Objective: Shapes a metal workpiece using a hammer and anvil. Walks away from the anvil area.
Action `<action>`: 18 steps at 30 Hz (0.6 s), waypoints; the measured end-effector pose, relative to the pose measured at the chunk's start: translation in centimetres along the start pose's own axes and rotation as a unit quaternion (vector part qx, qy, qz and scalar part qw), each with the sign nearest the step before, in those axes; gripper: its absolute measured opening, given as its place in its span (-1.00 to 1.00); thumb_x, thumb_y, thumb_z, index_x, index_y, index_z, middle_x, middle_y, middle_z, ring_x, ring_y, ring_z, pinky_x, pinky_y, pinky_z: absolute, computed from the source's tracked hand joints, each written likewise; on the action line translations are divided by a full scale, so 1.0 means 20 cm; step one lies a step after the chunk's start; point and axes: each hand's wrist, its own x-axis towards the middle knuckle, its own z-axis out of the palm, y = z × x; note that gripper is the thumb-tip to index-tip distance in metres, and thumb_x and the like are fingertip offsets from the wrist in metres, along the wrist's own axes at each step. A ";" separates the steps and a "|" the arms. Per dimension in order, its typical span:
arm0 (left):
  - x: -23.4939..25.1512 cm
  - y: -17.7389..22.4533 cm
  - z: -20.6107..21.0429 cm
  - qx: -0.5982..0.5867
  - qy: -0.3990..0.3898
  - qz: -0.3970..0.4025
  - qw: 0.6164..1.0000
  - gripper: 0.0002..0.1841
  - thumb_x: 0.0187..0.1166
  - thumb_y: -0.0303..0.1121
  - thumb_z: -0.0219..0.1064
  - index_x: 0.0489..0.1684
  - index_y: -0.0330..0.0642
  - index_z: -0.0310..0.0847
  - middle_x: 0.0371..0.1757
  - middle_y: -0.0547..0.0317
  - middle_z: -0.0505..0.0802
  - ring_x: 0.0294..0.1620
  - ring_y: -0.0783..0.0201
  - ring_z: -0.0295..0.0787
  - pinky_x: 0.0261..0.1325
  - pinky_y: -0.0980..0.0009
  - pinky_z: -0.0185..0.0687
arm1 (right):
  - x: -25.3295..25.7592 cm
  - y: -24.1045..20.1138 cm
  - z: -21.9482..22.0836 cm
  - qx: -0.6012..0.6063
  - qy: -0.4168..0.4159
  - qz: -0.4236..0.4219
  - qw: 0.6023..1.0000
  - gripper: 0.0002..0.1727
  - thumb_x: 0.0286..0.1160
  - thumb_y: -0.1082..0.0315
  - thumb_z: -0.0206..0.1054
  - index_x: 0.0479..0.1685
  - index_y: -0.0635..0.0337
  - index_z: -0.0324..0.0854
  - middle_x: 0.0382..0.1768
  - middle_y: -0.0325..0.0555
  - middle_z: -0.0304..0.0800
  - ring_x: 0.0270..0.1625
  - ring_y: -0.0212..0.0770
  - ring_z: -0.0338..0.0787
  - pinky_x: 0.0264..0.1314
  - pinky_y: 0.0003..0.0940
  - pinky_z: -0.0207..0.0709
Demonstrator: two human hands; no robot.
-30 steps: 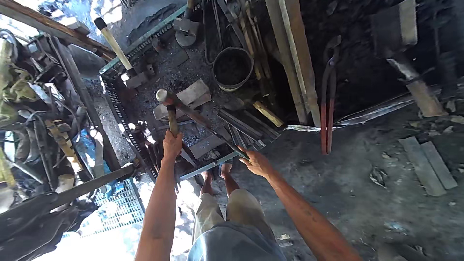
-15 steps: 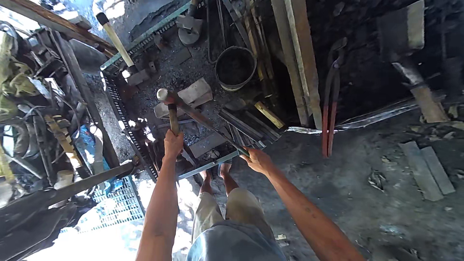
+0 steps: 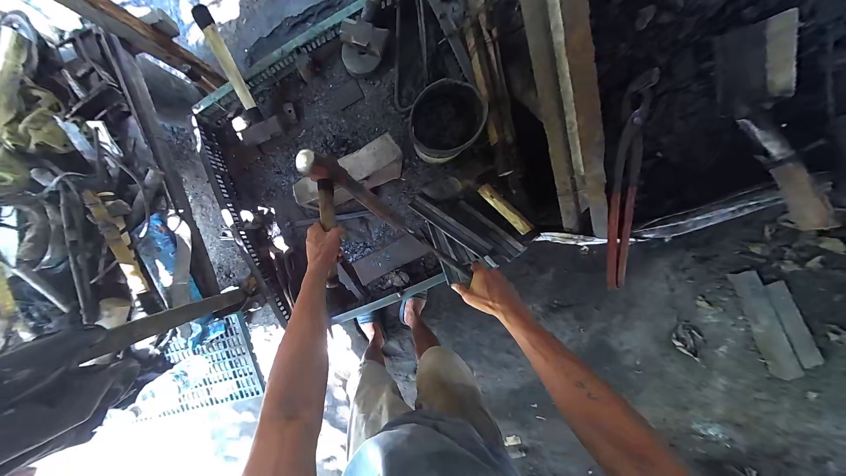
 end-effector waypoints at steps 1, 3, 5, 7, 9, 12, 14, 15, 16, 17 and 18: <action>-0.03 0.00 -0.02 -0.010 -0.002 0.009 1.000 -0.67 0.56 -0.21 0.39 0.11 -0.23 0.58 -0.51 0.00 0.77 -0.70 0.13 0.73 -0.61 0.16 0.77 | 0.00 -0.02 0.03 -0.006 0.005 0.013 1.000 -0.25 0.39 -0.35 0.31 0.17 0.21 0.64 -0.02 0.22 0.82 0.08 0.27 0.85 0.00 0.34 0.68; -0.18 -0.05 -0.08 -0.041 -0.034 0.018 0.998 -0.61 0.65 -0.08 0.34 0.17 -0.22 0.56 -0.52 0.02 0.73 -0.71 0.15 0.67 -0.61 0.18 0.74 | -0.06 -0.08 0.08 -0.001 -0.011 0.045 0.999 -0.37 0.55 -0.19 0.29 0.14 0.27 0.64 0.03 0.27 0.80 0.12 0.29 0.84 0.04 0.33 0.69; -0.32 -0.17 -0.15 -0.064 -0.052 0.028 0.996 -0.58 0.71 -0.03 0.32 0.16 -0.24 0.56 -0.55 0.03 0.71 -0.72 0.15 0.65 -0.62 0.20 0.72 | -0.13 -0.15 0.14 0.010 -0.023 0.053 0.998 -0.46 0.60 -0.07 0.27 0.12 0.31 0.63 0.01 0.29 0.79 0.11 0.28 0.84 0.05 0.30 0.69; -0.47 -0.31 -0.26 -0.071 -0.056 0.038 0.995 -0.60 0.71 -0.06 0.34 0.09 -0.30 0.59 -0.59 0.01 0.73 -0.74 0.12 0.67 -0.64 0.19 0.74 | -0.22 -0.19 0.24 0.033 -0.030 0.051 0.998 -0.52 0.61 -0.01 0.27 0.01 0.33 0.65 -0.04 0.28 0.80 0.07 0.26 0.84 0.03 0.29 0.69; -0.59 -0.33 -0.37 -0.073 -0.048 0.056 0.995 -0.62 0.70 -0.11 0.34 0.02 -0.34 0.60 -0.62 0.02 0.72 -0.75 0.13 0.67 -0.65 0.19 0.74 | -0.31 -0.21 0.34 0.050 -0.023 0.056 0.997 -0.53 0.61 -0.01 0.26 -0.02 0.31 0.67 -0.08 0.25 0.82 0.05 0.23 0.86 0.02 0.26 0.69; -0.72 -0.22 -0.55 -0.084 -0.025 0.111 0.990 -0.66 0.73 -0.16 0.29 0.06 -0.34 0.58 -0.62 0.03 0.71 -0.74 0.13 0.66 -0.65 0.19 0.74 | -0.44 -0.22 0.51 0.072 -0.023 0.064 0.995 -0.54 0.64 0.01 0.24 0.00 0.32 0.68 -0.08 0.25 0.82 0.05 0.22 0.86 0.06 0.25 0.68; -0.77 -0.08 -0.67 -0.077 0.000 0.190 0.979 -0.67 0.72 -0.18 0.27 0.08 -0.34 0.61 -0.61 0.05 0.73 -0.73 0.15 0.67 -0.63 0.20 0.72 | -0.52 -0.22 0.59 0.081 -0.027 0.072 0.994 -0.55 0.66 0.03 0.23 0.02 0.32 0.68 -0.05 0.25 0.82 0.08 0.23 0.85 0.07 0.26 0.68; -0.80 0.00 -0.73 -0.076 0.011 0.239 0.968 -0.67 0.72 -0.16 0.26 0.04 -0.32 0.60 -0.60 0.08 0.74 -0.72 0.16 0.67 -0.63 0.20 0.73 | -0.56 -0.22 0.61 0.086 -0.029 0.074 0.993 -0.55 0.67 0.04 0.22 0.02 0.33 0.68 -0.04 0.27 0.82 0.09 0.25 0.85 0.09 0.27 0.67; -0.83 0.09 -0.79 -0.083 0.019 0.290 0.953 -0.66 0.72 -0.13 0.27 0.03 -0.29 0.59 -0.58 0.09 0.76 -0.71 0.16 0.69 -0.61 0.20 0.75 | -0.59 -0.22 0.63 0.084 -0.025 0.073 0.993 -0.55 0.67 0.03 0.21 0.00 0.33 0.69 -0.04 0.26 0.82 0.10 0.26 0.85 0.09 0.27 0.67; -0.85 0.18 -0.84 -0.096 0.026 0.342 0.934 -0.65 0.71 -0.07 0.29 0.01 -0.24 0.59 -0.55 0.11 0.77 -0.69 0.16 0.70 -0.60 0.19 0.77 | -0.61 -0.22 0.64 0.082 -0.020 0.070 0.994 -0.55 0.67 0.04 0.20 -0.02 0.32 0.69 -0.04 0.25 0.83 0.10 0.25 0.85 0.09 0.27 0.68; -0.88 0.28 -0.89 -0.114 0.026 0.387 0.915 -0.65 0.71 -0.04 0.29 0.04 -0.19 0.56 -0.51 0.14 0.76 -0.66 0.15 0.71 -0.57 0.17 0.79 | -0.63 -0.23 0.65 0.079 -0.016 0.066 0.995 -0.55 0.67 0.04 0.19 -0.06 0.32 0.70 -0.05 0.24 0.83 0.10 0.23 0.85 0.08 0.26 0.68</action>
